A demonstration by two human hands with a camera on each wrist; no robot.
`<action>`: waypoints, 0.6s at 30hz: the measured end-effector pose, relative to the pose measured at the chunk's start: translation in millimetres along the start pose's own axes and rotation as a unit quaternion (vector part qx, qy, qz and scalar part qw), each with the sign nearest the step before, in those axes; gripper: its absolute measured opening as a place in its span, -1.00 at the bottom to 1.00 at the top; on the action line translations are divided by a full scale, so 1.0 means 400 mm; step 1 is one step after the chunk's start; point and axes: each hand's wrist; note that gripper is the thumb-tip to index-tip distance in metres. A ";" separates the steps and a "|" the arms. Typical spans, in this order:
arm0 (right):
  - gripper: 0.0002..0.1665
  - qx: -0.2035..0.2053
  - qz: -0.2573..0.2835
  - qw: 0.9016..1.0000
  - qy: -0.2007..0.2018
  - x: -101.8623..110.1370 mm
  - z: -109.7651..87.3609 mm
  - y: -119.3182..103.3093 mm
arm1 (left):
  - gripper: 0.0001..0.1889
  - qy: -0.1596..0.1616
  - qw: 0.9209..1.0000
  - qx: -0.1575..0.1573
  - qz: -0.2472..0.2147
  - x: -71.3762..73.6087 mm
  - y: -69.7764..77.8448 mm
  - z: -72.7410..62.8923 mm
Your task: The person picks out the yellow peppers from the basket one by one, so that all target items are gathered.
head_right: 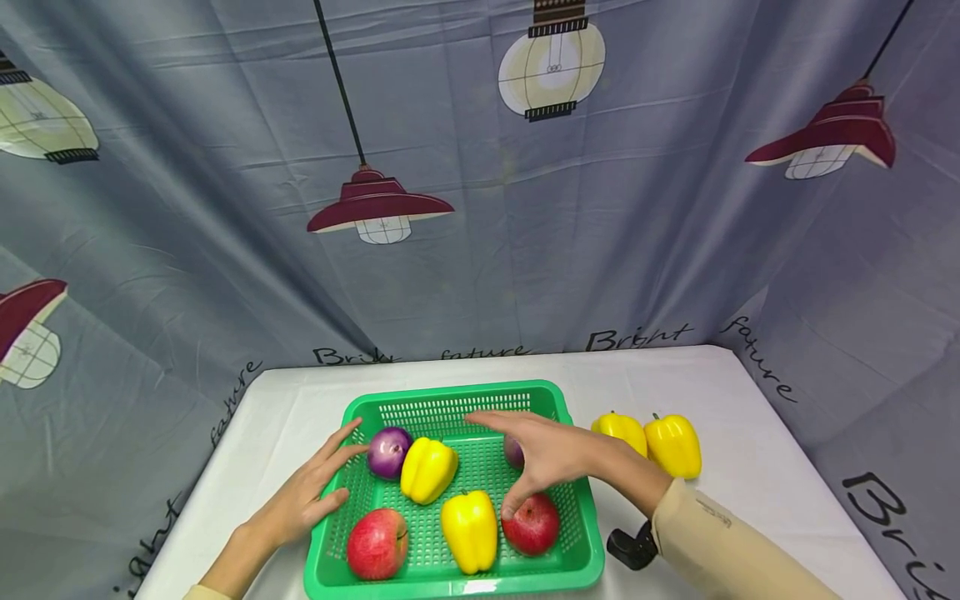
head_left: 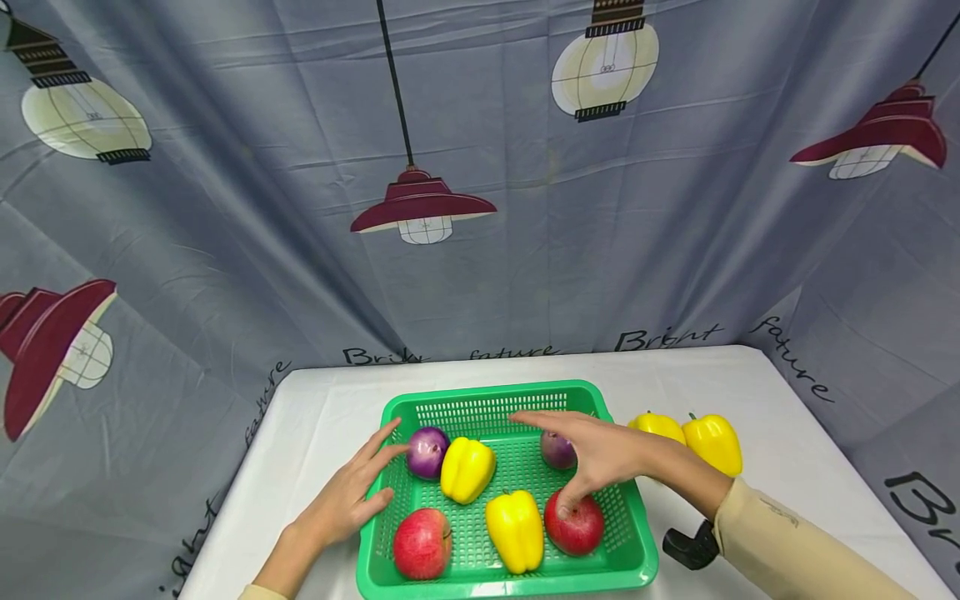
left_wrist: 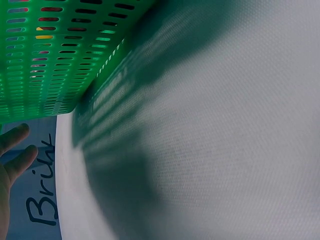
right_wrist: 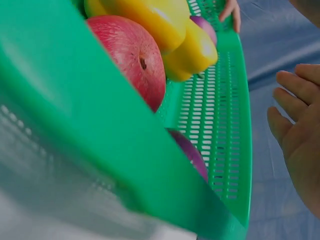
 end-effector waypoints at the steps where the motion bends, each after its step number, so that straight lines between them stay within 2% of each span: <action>1: 0.35 0.003 0.000 1.000 -0.005 -0.002 0.005 0.000 | -0.40 0.000 1.000 0.000 0.001 0.000 0.000 0.000; 10: 0.29 0.024 -0.024 0.999 -0.034 -0.032 0.045 0.001 | -0.41 -0.004 1.000 0.002 0.000 -0.001 0.000 0.002; 18: 0.26 0.028 -0.066 0.994 -0.082 -0.055 0.074 -0.012 | -0.41 -0.001 1.000 0.001 -0.002 -0.001 -0.003 0.000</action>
Point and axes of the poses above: each hand's wrist, its own z-axis towards the middle knuckle, its own x-axis out of the back of the hand, y = z × x, and after that the axes turned 15 degrees about y, right-handed
